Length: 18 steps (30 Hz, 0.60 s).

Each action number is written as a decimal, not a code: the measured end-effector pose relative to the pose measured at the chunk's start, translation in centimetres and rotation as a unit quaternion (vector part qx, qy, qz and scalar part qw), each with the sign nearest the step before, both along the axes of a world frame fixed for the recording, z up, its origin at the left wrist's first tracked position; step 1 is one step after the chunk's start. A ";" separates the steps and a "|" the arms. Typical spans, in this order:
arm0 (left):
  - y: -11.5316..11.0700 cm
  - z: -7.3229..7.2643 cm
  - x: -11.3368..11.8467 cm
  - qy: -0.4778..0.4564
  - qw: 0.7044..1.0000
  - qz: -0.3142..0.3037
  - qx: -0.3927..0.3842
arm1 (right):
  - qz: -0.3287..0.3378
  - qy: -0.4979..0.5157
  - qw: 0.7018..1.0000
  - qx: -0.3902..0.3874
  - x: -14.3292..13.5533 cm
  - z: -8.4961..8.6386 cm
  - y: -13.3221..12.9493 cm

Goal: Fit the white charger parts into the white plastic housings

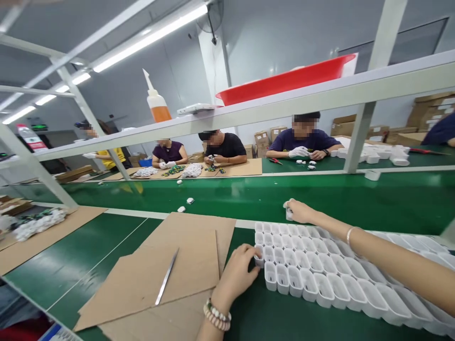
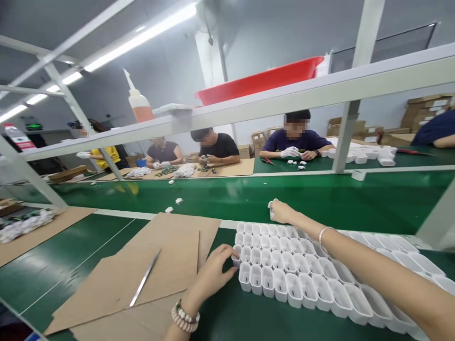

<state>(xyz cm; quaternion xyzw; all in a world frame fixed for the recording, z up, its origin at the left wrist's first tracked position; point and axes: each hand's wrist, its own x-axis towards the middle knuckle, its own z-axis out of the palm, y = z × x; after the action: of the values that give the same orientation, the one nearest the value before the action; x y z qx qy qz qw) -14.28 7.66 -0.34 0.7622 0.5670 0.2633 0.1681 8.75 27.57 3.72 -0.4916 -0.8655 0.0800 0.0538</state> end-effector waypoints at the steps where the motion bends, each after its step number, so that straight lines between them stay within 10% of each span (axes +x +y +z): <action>1: 0.0 0.0 0.2 0.004 1.000 0.005 0.000 | -0.002 -0.018 1.000 -0.009 0.3 -0.3 0.6; 18: 0.0 0.7 0.6 0.051 0.997 0.056 -0.024 | -0.014 -0.098 0.994 -0.052 4.0 -0.7 3.8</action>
<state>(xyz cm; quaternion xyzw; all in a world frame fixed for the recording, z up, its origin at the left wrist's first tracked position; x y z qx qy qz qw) -13.73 7.63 0.36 0.7371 0.6232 0.2194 0.1424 12.79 31.41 3.06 -0.5108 -0.8545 0.0760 -0.0560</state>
